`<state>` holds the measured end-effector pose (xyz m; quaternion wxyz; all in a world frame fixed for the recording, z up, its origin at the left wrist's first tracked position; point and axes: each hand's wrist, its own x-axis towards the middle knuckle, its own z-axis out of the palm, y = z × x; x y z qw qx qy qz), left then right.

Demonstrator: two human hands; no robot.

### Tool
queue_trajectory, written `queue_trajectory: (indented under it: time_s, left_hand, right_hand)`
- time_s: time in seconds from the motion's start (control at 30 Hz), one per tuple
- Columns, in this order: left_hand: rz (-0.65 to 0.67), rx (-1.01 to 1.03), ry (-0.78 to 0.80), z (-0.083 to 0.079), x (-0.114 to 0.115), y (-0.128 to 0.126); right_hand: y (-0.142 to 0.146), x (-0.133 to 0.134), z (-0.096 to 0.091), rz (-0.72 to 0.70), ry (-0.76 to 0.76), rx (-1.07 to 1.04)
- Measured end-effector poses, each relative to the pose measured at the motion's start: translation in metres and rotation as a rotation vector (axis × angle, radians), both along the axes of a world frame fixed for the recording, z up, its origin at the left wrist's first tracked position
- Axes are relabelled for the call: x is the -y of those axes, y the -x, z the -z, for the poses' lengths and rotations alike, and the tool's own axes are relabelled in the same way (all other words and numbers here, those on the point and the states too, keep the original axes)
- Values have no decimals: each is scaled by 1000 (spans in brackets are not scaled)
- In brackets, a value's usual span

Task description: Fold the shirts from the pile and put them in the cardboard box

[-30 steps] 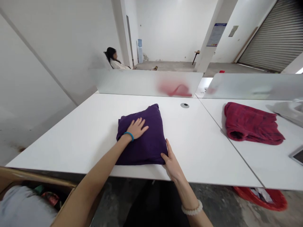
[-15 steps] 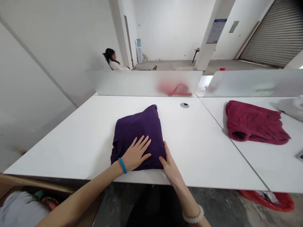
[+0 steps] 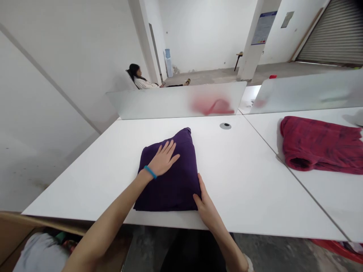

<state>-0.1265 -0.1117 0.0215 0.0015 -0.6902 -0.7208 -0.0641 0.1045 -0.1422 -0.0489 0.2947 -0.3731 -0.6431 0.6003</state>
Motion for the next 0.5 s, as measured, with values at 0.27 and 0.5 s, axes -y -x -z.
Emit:
queue_trajectory:
  time_s: [0.27,0.5]
  left_hand:
    - [-4,77,54,26,-137,0]
    - [-316,12,64,20,-76,89]
  right_hand:
    - [0,2,-10,-4,-25,29]
    - [0,3,-5,16,-70,43]
